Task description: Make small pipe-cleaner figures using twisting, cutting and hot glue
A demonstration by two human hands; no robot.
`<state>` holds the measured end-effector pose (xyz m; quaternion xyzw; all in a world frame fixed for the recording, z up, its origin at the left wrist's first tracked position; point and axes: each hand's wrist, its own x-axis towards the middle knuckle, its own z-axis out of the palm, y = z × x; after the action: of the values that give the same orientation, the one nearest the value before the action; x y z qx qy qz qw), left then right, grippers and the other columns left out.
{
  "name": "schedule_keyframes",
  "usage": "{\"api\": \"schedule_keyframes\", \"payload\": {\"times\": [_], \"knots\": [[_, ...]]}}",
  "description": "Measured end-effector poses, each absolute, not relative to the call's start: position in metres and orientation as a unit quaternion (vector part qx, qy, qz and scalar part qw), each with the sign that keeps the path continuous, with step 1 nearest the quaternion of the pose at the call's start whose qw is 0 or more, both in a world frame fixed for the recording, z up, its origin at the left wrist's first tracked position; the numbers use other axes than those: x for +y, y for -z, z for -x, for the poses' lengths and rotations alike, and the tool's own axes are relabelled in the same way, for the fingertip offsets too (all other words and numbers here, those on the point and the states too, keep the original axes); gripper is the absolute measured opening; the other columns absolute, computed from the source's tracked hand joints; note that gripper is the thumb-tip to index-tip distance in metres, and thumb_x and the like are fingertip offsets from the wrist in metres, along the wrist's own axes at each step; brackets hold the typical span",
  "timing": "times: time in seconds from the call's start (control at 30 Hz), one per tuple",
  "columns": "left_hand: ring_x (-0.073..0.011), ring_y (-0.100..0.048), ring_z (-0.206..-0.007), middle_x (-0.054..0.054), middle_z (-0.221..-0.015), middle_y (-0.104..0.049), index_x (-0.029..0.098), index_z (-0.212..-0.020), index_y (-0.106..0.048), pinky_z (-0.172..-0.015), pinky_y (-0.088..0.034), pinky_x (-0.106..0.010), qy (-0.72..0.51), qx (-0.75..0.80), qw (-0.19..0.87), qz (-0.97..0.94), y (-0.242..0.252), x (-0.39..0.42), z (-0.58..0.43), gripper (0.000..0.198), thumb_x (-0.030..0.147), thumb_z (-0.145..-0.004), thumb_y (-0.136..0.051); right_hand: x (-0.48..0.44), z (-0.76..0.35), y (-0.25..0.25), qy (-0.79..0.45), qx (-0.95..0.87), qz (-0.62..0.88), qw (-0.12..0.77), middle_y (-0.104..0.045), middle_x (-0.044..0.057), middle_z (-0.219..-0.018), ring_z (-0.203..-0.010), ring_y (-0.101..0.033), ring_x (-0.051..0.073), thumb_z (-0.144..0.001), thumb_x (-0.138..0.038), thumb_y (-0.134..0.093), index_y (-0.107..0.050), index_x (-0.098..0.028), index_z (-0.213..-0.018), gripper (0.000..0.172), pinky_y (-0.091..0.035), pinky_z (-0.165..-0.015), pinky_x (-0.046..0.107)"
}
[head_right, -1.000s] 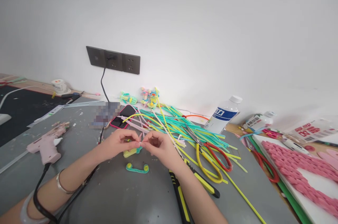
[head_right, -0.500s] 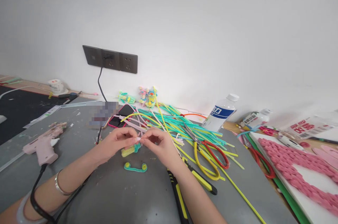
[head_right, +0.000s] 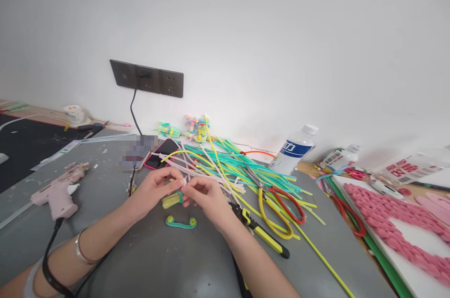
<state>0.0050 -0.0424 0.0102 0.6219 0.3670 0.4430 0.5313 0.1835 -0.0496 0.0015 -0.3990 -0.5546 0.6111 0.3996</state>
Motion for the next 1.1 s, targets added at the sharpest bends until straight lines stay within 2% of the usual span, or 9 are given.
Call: {"api": "schedule_keyframes", "payload": {"times": [0.27, 0.4, 0.47, 0.57, 0.63, 0.73, 0.83, 0.93, 1.1], "knots": [[-0.0089, -0.041, -0.057, 0.001, -0.066, -0.055, 0.015, -0.069, -0.061, -0.054, -0.031, -0.023, -0.418, 0.34, 0.629, -0.561, -0.012, -0.045, -0.007, 0.037, 0.048, -0.079, -0.073, -0.049, -0.183, -0.004, -0.613, -0.56, 0.392, 0.395, -0.066, 0.001, -0.063, -0.056, -0.059, 0.012, -0.072, -0.052, -0.08, -0.068, -0.017, -0.067, 0.038, -0.043, -0.055, 0.024], [-0.0081, -0.04, -0.054, 0.003, -0.062, -0.049, 0.015, -0.073, -0.061, -0.05, -0.026, -0.022, -0.371, 0.364, 0.673, -0.526, -0.011, -0.044, -0.004, 0.04, 0.051, -0.075, -0.076, -0.046, -0.188, -0.004, -0.562, -0.611, 0.377, 0.411, -0.058, -0.002, -0.06, -0.055, -0.049, 0.01, -0.072, -0.049, -0.082, -0.063, -0.017, -0.066, 0.037, -0.038, -0.054, 0.024], [-0.0078, -0.041, -0.054, 0.004, -0.063, -0.048, 0.015, -0.072, -0.061, -0.049, -0.025, -0.022, -0.354, 0.364, 0.688, -0.519, -0.011, -0.044, -0.003, 0.04, 0.051, -0.074, -0.076, -0.045, -0.192, -0.003, -0.539, -0.629, 0.361, 0.429, -0.055, -0.003, -0.064, -0.057, -0.046, 0.01, -0.073, -0.045, -0.083, -0.064, -0.019, -0.073, 0.033, -0.036, -0.054, 0.024], [-0.0069, -0.04, -0.054, 0.002, -0.066, -0.052, 0.014, -0.068, -0.06, -0.05, -0.026, -0.022, -0.335, 0.342, 0.701, -0.529, -0.012, -0.045, -0.003, 0.039, 0.049, -0.076, -0.076, -0.044, -0.197, -0.002, -0.524, -0.653, 0.317, 0.446, -0.055, -0.003, -0.071, -0.063, -0.048, 0.012, -0.076, -0.04, -0.082, -0.068, -0.021, -0.091, 0.029, -0.04, -0.059, 0.025], [-0.0067, -0.038, -0.053, 0.002, -0.064, -0.052, 0.014, -0.066, -0.06, -0.05, -0.025, -0.023, -0.336, 0.327, 0.699, -0.54, -0.013, -0.046, -0.003, 0.038, 0.047, -0.077, -0.075, -0.044, -0.199, -0.003, -0.509, -0.675, 0.295, 0.446, -0.056, -0.001, -0.074, -0.066, -0.051, 0.013, -0.079, -0.038, -0.08, -0.07, -0.022, -0.096, 0.025, -0.042, -0.061, 0.027], [-0.0071, -0.036, -0.052, 0.005, -0.058, -0.045, 0.015, -0.064, -0.058, -0.05, -0.024, -0.024, -0.351, 0.317, 0.69, -0.548, -0.014, -0.046, -0.002, 0.039, 0.047, -0.078, -0.076, -0.046, -0.198, -0.005, -0.459, -0.704, 0.292, 0.457, -0.057, 0.0, -0.072, -0.067, -0.052, 0.014, -0.084, -0.037, -0.076, -0.073, -0.023, -0.093, 0.017, -0.041, -0.06, 0.028], [-0.0072, -0.035, -0.052, 0.006, -0.056, -0.042, 0.015, -0.063, -0.056, -0.051, -0.023, -0.024, -0.359, 0.313, 0.69, -0.545, -0.014, -0.047, -0.002, 0.041, 0.047, -0.077, -0.076, -0.048, -0.194, -0.007, -0.402, -0.721, 0.301, 0.478, -0.059, 0.001, -0.068, -0.065, -0.051, 0.015, -0.085, -0.043, -0.073, -0.074, -0.023, -0.089, 0.021, -0.039, -0.056, 0.028], [-0.007, -0.036, -0.053, 0.005, -0.057, -0.043, 0.015, -0.062, -0.055, -0.051, -0.025, -0.023, -0.355, 0.318, 0.704, -0.526, -0.013, -0.047, -0.002, 0.041, 0.047, -0.076, -0.078, -0.049, -0.192, -0.008, -0.381, -0.727, 0.298, 0.488, -0.062, 0.003, -0.069, -0.066, -0.052, 0.016, -0.087, -0.048, -0.07, -0.075, -0.023, -0.089, 0.026, -0.039, -0.055, 0.028], [-0.0065, -0.04, -0.053, 0.003, -0.06, -0.05, 0.014, -0.061, -0.057, -0.051, -0.026, -0.022, -0.341, 0.315, 0.726, -0.508, -0.01, -0.046, -0.002, 0.039, 0.044, -0.074, -0.08, -0.05, -0.192, -0.007, -0.37, -0.726, 0.297, 0.497, -0.062, 0.003, -0.071, -0.065, -0.052, 0.016, -0.086, -0.043, -0.072, -0.077, -0.024, -0.086, 0.02, -0.04, -0.055, 0.028]]}}
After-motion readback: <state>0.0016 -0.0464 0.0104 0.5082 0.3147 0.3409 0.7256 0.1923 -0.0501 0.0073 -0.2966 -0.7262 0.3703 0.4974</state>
